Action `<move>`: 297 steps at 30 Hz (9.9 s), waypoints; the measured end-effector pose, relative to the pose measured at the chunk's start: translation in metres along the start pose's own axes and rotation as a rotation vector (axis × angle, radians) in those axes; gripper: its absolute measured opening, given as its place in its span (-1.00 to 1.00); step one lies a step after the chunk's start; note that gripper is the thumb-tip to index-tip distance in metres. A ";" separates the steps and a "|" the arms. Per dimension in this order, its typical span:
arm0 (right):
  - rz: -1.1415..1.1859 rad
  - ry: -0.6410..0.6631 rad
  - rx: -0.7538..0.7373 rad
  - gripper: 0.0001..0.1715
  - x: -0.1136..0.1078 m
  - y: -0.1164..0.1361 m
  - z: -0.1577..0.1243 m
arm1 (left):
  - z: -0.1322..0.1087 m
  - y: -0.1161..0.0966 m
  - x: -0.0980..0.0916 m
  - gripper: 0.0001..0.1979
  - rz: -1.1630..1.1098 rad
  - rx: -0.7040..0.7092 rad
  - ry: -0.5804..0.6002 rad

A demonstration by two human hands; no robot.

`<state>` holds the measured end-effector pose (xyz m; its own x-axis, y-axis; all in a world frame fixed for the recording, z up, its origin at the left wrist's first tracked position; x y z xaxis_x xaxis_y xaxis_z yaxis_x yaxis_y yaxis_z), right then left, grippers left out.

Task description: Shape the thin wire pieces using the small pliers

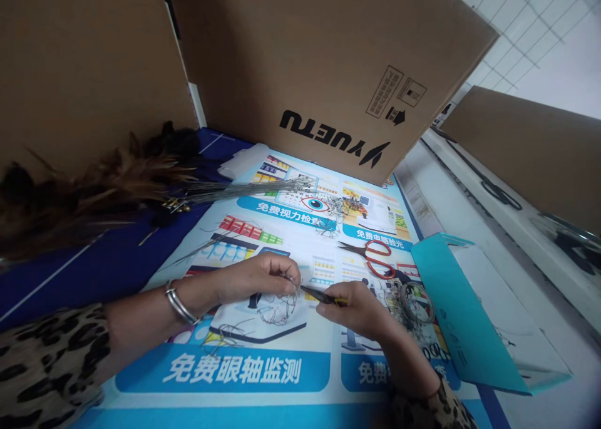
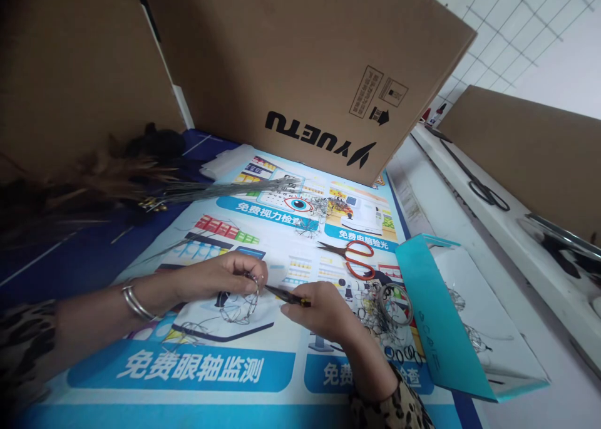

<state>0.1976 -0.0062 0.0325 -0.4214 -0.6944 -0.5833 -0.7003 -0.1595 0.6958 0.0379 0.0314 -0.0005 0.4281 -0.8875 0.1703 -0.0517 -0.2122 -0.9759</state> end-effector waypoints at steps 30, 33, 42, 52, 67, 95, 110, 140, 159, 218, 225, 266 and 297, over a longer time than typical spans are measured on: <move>0.042 0.132 0.052 -0.71 0.011 -0.008 0.005 | 0.003 0.006 0.003 -0.81 0.129 -0.017 0.080; 0.038 0.042 0.027 -0.67 0.008 -0.009 0.006 | 0.002 0.002 0.000 -0.80 0.106 -0.003 0.015; 0.033 -0.178 0.092 -0.64 0.007 -0.015 0.003 | 0.002 0.001 -0.006 -0.80 -0.068 0.081 -0.185; -0.055 -0.312 0.135 -0.64 0.008 -0.016 -0.008 | 0.002 0.003 -0.008 -0.83 -0.095 0.079 -0.283; -0.209 -0.364 0.204 -0.67 0.005 -0.008 -0.013 | 0.003 -0.002 0.001 -0.83 -0.168 0.110 -0.268; -0.250 -0.394 0.216 -0.69 0.002 -0.009 -0.014 | 0.005 0.006 0.003 -0.74 -0.001 0.013 -0.226; -0.300 -0.395 0.247 -0.73 0.005 -0.017 -0.012 | 0.002 0.000 0.003 -0.82 0.277 -0.034 -0.266; -0.484 -0.428 0.268 -0.83 0.010 -0.016 -0.007 | 0.004 0.003 0.006 -0.95 0.097 0.066 -0.244; -0.440 -0.453 0.209 -0.81 0.017 -0.012 -0.005 | 0.005 0.002 0.008 -0.96 0.125 0.070 -0.232; -0.926 -0.180 0.175 -0.92 0.005 0.009 -0.026 | 0.004 0.000 0.004 -0.91 0.032 -0.009 -0.140; -1.151 -0.277 0.028 -0.84 0.005 0.021 -0.025 | 0.004 0.001 0.003 -0.88 0.014 0.009 -0.121; 0.015 -0.170 -0.005 -0.71 0.016 -0.007 -0.002 | 0.005 0.004 0.008 -0.82 -0.019 0.032 -0.030; -0.349 -0.398 0.165 -0.80 0.013 -0.009 -0.009 | 0.007 -0.001 0.010 -0.77 0.206 0.046 -0.100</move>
<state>0.2034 -0.0204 0.0226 -0.3106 -0.2965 -0.9031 -0.9050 -0.1982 0.3764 0.0479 0.0258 0.0014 0.5001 -0.8648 -0.0450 -0.1068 -0.0100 -0.9942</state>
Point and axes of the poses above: each hand's wrist, its own z-axis towards the middle knuckle, its own x-axis out of the palm, y = z × x, the point moved 6 cm from there along z, towards the middle knuckle, and after that the axes turned 13 degrees about y, right-handed, at the moved point
